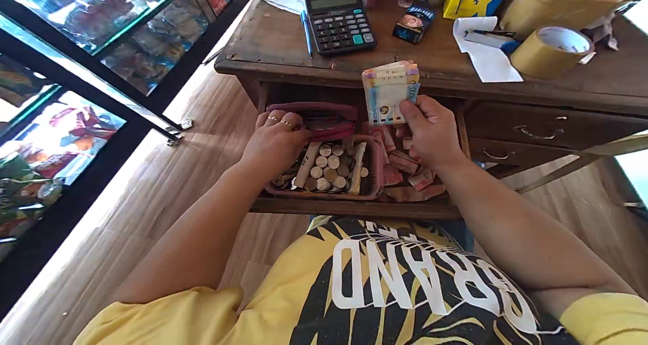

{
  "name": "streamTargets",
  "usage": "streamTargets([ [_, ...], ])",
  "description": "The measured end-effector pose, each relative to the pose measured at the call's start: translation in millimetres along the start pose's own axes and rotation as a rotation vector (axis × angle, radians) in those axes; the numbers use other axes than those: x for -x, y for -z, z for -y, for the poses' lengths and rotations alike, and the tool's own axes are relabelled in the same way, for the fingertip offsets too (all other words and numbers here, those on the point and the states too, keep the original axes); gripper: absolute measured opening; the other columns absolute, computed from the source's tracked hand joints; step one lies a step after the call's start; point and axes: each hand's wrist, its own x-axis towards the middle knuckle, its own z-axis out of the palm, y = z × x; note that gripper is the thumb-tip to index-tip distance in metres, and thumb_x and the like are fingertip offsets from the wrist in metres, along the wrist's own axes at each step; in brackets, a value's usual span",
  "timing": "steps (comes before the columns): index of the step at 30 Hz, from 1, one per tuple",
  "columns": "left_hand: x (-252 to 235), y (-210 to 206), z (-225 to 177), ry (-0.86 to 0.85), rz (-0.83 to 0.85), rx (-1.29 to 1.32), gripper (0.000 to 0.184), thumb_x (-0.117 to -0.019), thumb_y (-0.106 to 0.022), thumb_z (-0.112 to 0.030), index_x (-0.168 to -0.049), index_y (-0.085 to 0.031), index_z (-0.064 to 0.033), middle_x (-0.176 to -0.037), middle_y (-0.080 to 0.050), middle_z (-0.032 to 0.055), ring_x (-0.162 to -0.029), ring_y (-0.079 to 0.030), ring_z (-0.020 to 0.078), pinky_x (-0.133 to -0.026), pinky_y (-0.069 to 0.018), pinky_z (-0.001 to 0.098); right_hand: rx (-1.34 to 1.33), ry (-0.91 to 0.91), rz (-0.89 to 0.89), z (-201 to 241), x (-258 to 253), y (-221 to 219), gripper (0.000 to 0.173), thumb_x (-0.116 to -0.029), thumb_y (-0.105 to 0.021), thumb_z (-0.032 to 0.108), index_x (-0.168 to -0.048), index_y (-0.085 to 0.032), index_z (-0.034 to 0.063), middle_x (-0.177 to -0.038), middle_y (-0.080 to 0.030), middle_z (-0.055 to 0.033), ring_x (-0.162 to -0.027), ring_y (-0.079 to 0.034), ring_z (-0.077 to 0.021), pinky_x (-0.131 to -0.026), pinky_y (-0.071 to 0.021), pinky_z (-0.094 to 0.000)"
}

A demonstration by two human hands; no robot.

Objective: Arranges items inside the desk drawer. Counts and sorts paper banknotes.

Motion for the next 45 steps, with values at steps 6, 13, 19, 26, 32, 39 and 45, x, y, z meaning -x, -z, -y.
streamTargets([
  [6, -7, 1, -7, 0.009, 0.181, -0.071, 0.02, -0.0992, -0.059, -0.004, -0.114, -0.072, -0.0037, -0.116, -0.07, 0.0196, -0.115, -0.064, 0.0417, -0.101, -0.0435, 0.0623, 0.007, -0.029, 0.008, 1, 2, -2, 0.024, -0.1085, -0.053, 0.028, -0.108, -0.066, 0.0079, -0.084, -0.067, 0.004, -0.066, -0.064, 0.0026, -0.061, -0.0548, -0.0139],
  [13, -12, 8, -3, 0.074, 0.321, -0.03, 0.032, -0.0988, -0.054, -0.001, -0.127, -0.066, -0.0087, -0.141, -0.062, 0.0128, -0.137, -0.051, 0.0396, -0.106, -0.0362, 0.0655, 0.002, -0.008, 0.008, -4, 2, -4, 0.028, -0.1093, -0.051, 0.032, -0.111, -0.064, 0.0075, -0.083, -0.066, 0.0014, -0.063, -0.062, 0.0018, -0.058, -0.0532, -0.0135],
  [19, -34, 14, 7, 0.13, 0.497, -0.063, 0.057, -0.0967, -0.058, -0.01, -0.15, -0.052, -0.0303, -0.159, -0.045, 0.0092, -0.145, -0.039, 0.0391, -0.109, -0.0287, 0.0667, 0.024, 0.082, 0.075, -2, -10, -9, 0.028, -0.109, -0.052, 0.026, -0.116, -0.065, 0.0024, -0.094, -0.069, -0.0065, -0.076, -0.068, -0.006, -0.07, -0.0601, -0.0232],
  [26, -56, 15, 0, 0.289, 0.516, -0.041, 0.076, -0.0908, -0.072, -0.022, -0.159, -0.039, -0.0188, -0.151, -0.043, 0.0257, -0.14, -0.038, 0.0476, -0.109, -0.0297, 0.0687, 0.359, 0.554, 0.039, -11, -57, -27, 0.023, -0.1025, -0.063, 0.02, -0.106, -0.076, 0.0013, -0.104, -0.071, -0.0147, -0.099, -0.069, -0.0204, -0.09, -0.0559, -0.0318],
  [32, -55, 12, 0, 0.34, 0.517, -0.038, 0.041, -0.0894, -0.075, -0.029, -0.123, -0.069, -0.0063, -0.146, -0.049, 0.0209, -0.137, -0.042, 0.0424, -0.11, -0.0314, 0.0635, 0.508, 0.782, 0.174, -37, -58, -66, 0.019, -0.0989, -0.065, 0.015, -0.11, -0.078, 0.0056, -0.103, -0.073, -0.017, -0.098, -0.072, -0.0319, -0.086, -0.0601, -0.0428],
  [39, -47, 4, 17, 0.309, 0.483, 0.06, 0.057, -0.09, -0.075, -0.026, -0.141, -0.058, -0.0066, -0.149, -0.048, 0.0189, -0.14, -0.041, 0.0423, -0.112, -0.0285, 0.0651, 0.737, 0.843, 0.336, -42, -54, -63, 0.017, -0.1003, -0.062, 0.014, -0.104, -0.076, 0.0044, -0.103, -0.073, -0.0166, -0.091, -0.072, -0.0343, -0.076, -0.0607, -0.0442],
  [45, -42, 12, 17, 0.341, 0.383, 0.152, 0.071, -0.0894, -0.079, -0.023, -0.15, -0.048, -0.0042, -0.149, -0.046, 0.0233, -0.14, -0.041, 0.044, -0.114, -0.0339, 0.0621, 0.984, 0.545, 0.372, -9, -58, -85, 0.016, -0.0988, -0.066, 0.014, -0.099, -0.075, 0.0009, -0.097, -0.065, -0.0235, -0.094, -0.068, -0.0417, -0.072, -0.0588, -0.05],
])
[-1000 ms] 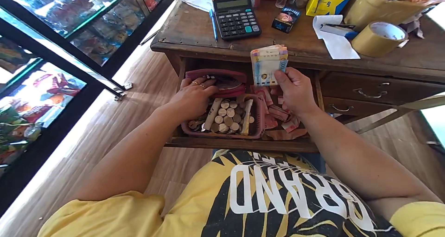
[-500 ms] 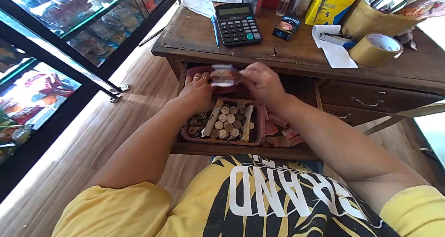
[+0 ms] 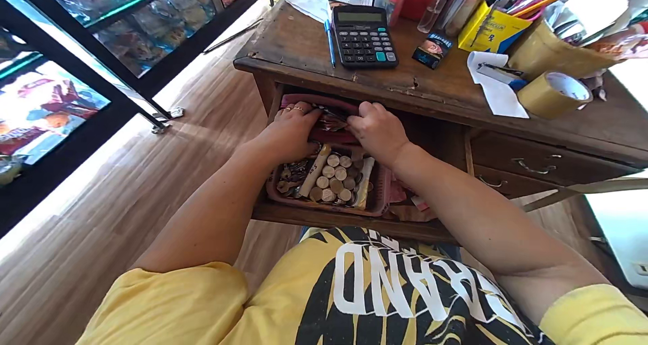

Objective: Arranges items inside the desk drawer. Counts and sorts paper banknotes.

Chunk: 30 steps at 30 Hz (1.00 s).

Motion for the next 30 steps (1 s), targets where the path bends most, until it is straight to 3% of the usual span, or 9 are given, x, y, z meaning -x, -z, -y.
streamTargets([
  [4, 7, 1, -4, -0.021, -0.097, 0.035, 0.08, -0.0842, -0.084, -0.021, -0.153, -0.044, -0.0102, -0.147, -0.047, 0.0253, -0.136, -0.046, 0.0461, -0.109, -0.0414, 0.0612, -0.003, -0.032, 0.028, 15, -11, -1, 0.014, -0.0974, -0.065, 0.009, -0.1, -0.074, -0.0017, -0.096, -0.068, -0.0241, -0.092, -0.07, -0.0423, -0.072, -0.0589, -0.0515],
  [7, 8, -1, -4, -0.094, -0.146, 0.032, 0.073, -0.0839, -0.083, -0.015, -0.149, -0.049, -0.0113, -0.144, -0.049, 0.0253, -0.135, -0.047, 0.0453, -0.107, -0.0432, 0.0598, -0.03, -0.009, -0.029, 15, -12, -13, 0.02, -0.0986, -0.067, 0.017, -0.106, -0.073, -0.0007, -0.094, -0.069, -0.0227, -0.09, -0.071, -0.0405, -0.072, -0.059, -0.05],
  [10, 7, -6, 4, -0.248, -0.216, 0.067, 0.049, -0.0828, -0.082, -0.009, -0.129, -0.065, -0.0079, -0.13, -0.058, 0.022, -0.125, -0.055, 0.041, -0.102, -0.0479, 0.0559, -0.107, 0.042, -0.095, 7, -8, -21, 0.024, -0.0992, -0.067, 0.023, -0.107, -0.074, 0.0013, -0.093, -0.07, -0.0205, -0.091, -0.071, -0.0386, -0.076, -0.0597, -0.0491],
  [13, 8, -4, 10, -0.275, -0.153, 0.092, 0.03, -0.0869, -0.079, -0.008, -0.116, -0.072, -0.004, -0.126, -0.063, 0.0212, -0.12, -0.059, 0.0399, -0.1, -0.0489, 0.057, -0.222, 0.098, -0.085, -2, 6, -17, 0.027, -0.1011, -0.064, 0.024, -0.111, -0.075, 0.0018, -0.099, -0.071, -0.02, -0.097, -0.07, -0.038, -0.085, -0.0586, -0.0504],
  [17, 13, 1, 15, -0.202, -0.038, 0.11, 0.035, -0.0895, -0.076, -0.008, -0.123, -0.07, -0.0045, -0.133, -0.061, 0.0205, -0.127, -0.056, 0.04, -0.105, -0.0449, 0.0592, -0.18, 0.127, -0.076, -21, 30, -10, 0.025, -0.0957, -0.071, 0.022, -0.114, -0.075, 0.0049, -0.107, -0.072, -0.0185, -0.101, -0.07, -0.0383, -0.083, -0.0578, -0.0526],
  [21, 15, 6, 10, -0.218, -0.024, 0.18, 0.033, -0.0946, -0.057, -0.002, -0.124, -0.071, -0.0048, -0.136, -0.06, 0.018, -0.128, -0.056, 0.0363, -0.105, -0.0447, 0.0571, -0.216, 0.027, -0.058, -31, 38, -15, 0.031, -0.0933, -0.074, 0.02, -0.119, -0.074, 0.0033, -0.113, -0.071, -0.0197, -0.106, -0.069, -0.0399, -0.088, -0.0568, -0.0551],
  [24, 12, 2, 9, -0.211, -0.103, 0.159, 0.029, -0.1003, -0.052, -0.003, -0.121, -0.072, -0.0029, -0.132, -0.062, 0.0194, -0.124, -0.058, 0.0368, -0.103, -0.0467, 0.0576, -0.284, -0.016, -0.061, -34, 38, -24, 0.034, -0.0925, -0.075, 0.019, -0.123, -0.072, 0.0039, -0.114, -0.07, -0.0217, -0.107, -0.068, -0.0413, -0.09, -0.0563, -0.0565],
  [27, 10, -2, 5, -0.239, -0.246, 0.094, 0.027, -0.0968, -0.059, -0.001, -0.12, -0.072, -0.0026, -0.128, -0.063, 0.022, -0.121, -0.06, 0.0398, -0.101, -0.0483, 0.0591, -0.342, -0.03, -0.189, -31, 37, -25, 0.029, -0.0924, -0.074, 0.019, -0.116, -0.073, 0.0016, -0.107, -0.07, -0.0206, -0.1, -0.07, -0.0374, -0.087, -0.0587, -0.0517],
  [30, 11, 2, -5, -0.267, -0.421, 0.051, 0.034, -0.0938, -0.062, -0.004, -0.127, -0.069, -0.004, -0.133, -0.061, 0.0205, -0.126, -0.057, 0.0383, -0.105, -0.0466, 0.0575, -0.499, -0.182, -0.285, -21, 34, -9, 0.024, -0.0934, -0.069, 0.015, -0.108, -0.072, -0.0032, -0.104, -0.07, -0.0199, -0.095, -0.071, -0.0328, -0.084, -0.06, -0.0475],
])
